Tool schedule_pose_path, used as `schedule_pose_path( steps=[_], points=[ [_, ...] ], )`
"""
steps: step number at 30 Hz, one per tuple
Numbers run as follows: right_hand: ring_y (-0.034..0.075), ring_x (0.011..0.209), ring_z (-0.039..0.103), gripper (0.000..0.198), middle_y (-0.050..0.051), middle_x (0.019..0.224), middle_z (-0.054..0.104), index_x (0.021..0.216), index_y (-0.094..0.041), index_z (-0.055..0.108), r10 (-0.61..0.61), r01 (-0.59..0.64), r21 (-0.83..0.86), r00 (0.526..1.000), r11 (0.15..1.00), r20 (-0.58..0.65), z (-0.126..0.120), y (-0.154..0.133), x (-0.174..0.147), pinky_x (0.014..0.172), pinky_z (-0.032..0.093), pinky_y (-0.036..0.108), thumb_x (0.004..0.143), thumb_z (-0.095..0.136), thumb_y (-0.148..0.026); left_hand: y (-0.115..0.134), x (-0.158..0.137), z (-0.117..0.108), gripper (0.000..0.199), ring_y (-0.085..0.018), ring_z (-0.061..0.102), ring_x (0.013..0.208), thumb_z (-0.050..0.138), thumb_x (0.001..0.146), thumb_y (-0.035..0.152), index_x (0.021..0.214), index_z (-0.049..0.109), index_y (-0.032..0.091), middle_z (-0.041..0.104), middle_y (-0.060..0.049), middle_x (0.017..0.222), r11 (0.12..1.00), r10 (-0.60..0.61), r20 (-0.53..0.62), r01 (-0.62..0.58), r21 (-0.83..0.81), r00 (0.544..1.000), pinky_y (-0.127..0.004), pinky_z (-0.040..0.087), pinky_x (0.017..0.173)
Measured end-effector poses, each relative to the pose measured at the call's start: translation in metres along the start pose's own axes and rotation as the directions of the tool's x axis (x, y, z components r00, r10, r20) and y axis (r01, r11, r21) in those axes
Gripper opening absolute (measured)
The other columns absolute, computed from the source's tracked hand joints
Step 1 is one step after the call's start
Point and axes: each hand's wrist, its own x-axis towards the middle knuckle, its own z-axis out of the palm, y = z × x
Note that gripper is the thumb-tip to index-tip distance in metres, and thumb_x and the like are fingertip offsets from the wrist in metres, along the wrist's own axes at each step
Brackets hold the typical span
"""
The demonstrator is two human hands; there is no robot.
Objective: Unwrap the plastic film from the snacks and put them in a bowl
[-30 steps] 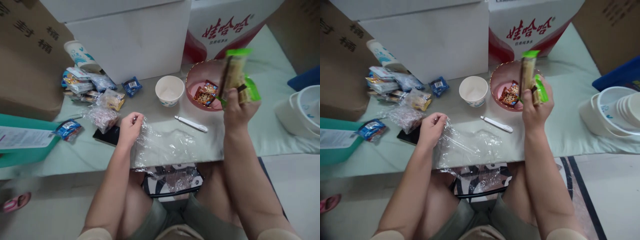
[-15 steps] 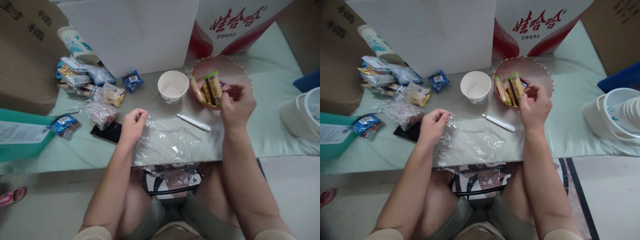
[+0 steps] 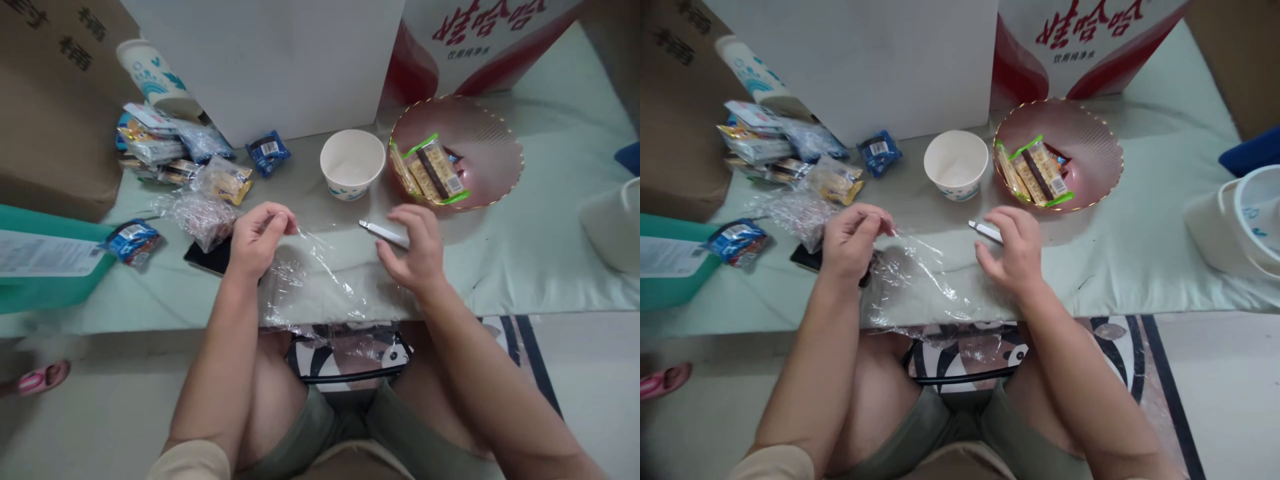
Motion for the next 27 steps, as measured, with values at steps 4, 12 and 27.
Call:
schedule_pose_path(
  steps=[4, 12, 27],
  points=[
    [0.033, 0.113, 0.065, 0.053, 0.010, 0.115, 0.074, 0.128, -0.023, 0.059, 0.090, -0.101, 0.025, 0.957, 0.995, 0.277, 0.013, 0.003, -0.007, 0.106, 0.044, 0.054, 0.079, 0.070, -0.042, 0.000, -0.001, -0.007, 0.022, -0.012, 0.062, 0.057, 0.073, 0.090, 0.045, 0.080, 0.076, 0.026, 0.068, 0.000, 0.067, 0.990, 0.116, -0.001, -0.116, -0.077, 0.993, -0.025, 0.049, 0.053],
    [0.015, 0.064, 0.057, 0.004, 0.000, 0.068, 0.062, 0.080, -0.023, 0.066, 0.344, -0.388, 0.179, 0.909, 0.904, 0.235, 0.006, 0.003, -0.010, 0.064, 0.045, 0.031, 0.084, 0.065, -0.023, -0.006, -0.005, -0.015, 0.030, -0.006, 0.035, 0.034, 0.074, 0.089, 0.053, 0.079, 0.072, 0.025, 0.049, 0.006, 0.047, 0.997, 0.068, -0.147, -0.063, 0.038, 0.987, -0.025, 0.017, 0.032],
    [0.009, 0.048, 0.057, 0.018, -0.006, 0.066, 0.060, 0.083, -0.024, 0.058, 0.645, -0.590, 0.585, 0.751, 0.557, 0.142, 0.008, -0.003, -0.005, 0.044, 0.045, 0.022, 0.082, 0.075, -0.028, 0.009, -0.002, -0.020, 0.032, -0.006, 0.044, 0.045, 0.079, 0.080, 0.055, 0.086, 0.065, 0.027, 0.054, 0.007, 0.058, 0.991, -0.018, -0.265, -0.017, -0.130, 0.964, -0.024, 0.030, 0.042]
  ],
)
